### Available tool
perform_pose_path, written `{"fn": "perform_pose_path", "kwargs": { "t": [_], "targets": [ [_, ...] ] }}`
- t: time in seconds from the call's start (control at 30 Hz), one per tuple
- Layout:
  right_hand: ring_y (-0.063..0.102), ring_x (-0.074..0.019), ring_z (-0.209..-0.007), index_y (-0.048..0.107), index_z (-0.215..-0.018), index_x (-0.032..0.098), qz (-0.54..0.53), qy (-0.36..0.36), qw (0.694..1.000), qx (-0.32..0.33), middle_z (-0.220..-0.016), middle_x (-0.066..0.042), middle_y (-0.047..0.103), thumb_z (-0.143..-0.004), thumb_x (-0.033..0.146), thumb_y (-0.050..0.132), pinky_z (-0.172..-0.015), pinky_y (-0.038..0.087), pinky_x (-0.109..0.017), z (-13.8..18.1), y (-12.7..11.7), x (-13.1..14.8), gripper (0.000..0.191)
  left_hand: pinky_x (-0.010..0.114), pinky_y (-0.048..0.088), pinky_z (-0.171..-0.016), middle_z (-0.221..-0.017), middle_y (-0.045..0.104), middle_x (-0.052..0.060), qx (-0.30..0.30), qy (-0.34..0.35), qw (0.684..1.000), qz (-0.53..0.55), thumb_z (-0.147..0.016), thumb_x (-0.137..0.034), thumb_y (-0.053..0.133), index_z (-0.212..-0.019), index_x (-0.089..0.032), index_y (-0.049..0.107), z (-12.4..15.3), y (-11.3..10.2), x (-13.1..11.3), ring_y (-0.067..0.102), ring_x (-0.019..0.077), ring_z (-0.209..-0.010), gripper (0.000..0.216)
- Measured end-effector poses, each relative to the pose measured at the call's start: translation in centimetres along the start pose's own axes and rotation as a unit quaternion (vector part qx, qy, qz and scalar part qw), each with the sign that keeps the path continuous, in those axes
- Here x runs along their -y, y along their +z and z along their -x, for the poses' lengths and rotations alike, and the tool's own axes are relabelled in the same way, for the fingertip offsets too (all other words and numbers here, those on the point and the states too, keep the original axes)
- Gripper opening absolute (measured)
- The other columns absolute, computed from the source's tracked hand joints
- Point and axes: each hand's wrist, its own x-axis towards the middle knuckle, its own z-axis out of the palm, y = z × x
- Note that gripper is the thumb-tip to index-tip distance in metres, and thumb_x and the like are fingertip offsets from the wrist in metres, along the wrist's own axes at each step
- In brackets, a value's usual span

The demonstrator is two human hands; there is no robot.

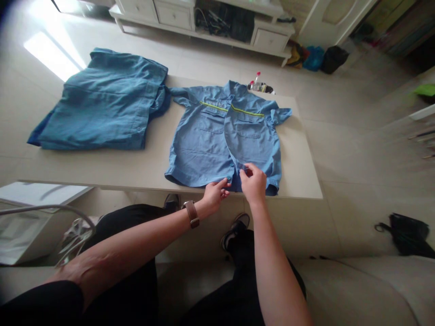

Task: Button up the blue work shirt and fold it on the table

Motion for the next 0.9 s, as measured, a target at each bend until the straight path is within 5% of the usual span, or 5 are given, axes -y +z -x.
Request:
{"fn": "perform_pose_path", "kwargs": {
  "t": [0.13,0.27,0.67,0.9],
  "targets": [
    [0.061,-0.0208,-0.065,0.072,-0.082,0.018,-0.001,-0.006,1.0,0.005,-0.074,-0.008,0.072,-0.081,0.038,0.059,-0.069,0.05,-0.034,0.0,0.0,0.1,0.024,0.019,0.042,-0.048,-0.059,0.061,-0.001,-0.02,0.082,0.995,-0.053,-0.089,-0.027,0.074,-0.078,-0.012,0.066,0.0,0.4,-1.3,0.055,0.007,-0.045,0.021],
    [0.062,-0.021,-0.068,0.071,-0.078,0.019,0.009,-0.027,1.0,0.005,-0.078,-0.008,0.073,-0.081,0.037,0.06,-0.071,0.051,-0.034,0.1,0.3,-0.2,0.021,0.02,0.042,-0.046,-0.07,0.069,0.001,-0.012,0.145,0.986,-0.081,-0.088,-0.023,0.074,-0.081,-0.012,0.068,0.0,0.8,-2.7,0.058,0.0073,-0.047,0.014],
    [0.066,-0.0214,-0.071,0.074,-0.081,0.02,0.012,-0.063,0.998,-0.006,-0.084,-0.009,0.075,-0.084,0.035,0.06,-0.069,0.053,-0.034,0.7,0.6,0.4,0.021,0.02,0.04,-0.05,-0.055,0.065,0.002,0.041,0.245,0.934,-0.256,-0.083,-0.021,0.076,-0.064,-0.015,0.069,-0.7,1.2,-3.9,0.061,0.0114,-0.051,0.021],
    [0.066,-0.0211,-0.065,0.075,-0.081,0.019,0.003,-0.033,0.999,0.001,-0.08,-0.008,0.076,-0.083,0.04,0.062,-0.068,0.053,-0.034,1.4,0.5,0.9,0.025,0.023,0.039,-0.052,-0.05,0.063,0.003,0.04,0.24,0.93,-0.275,-0.081,-0.017,0.076,-0.058,-0.017,0.067,0.7,1.4,-4.7,0.062,0.0144,-0.051,0.024]
  ]
}}
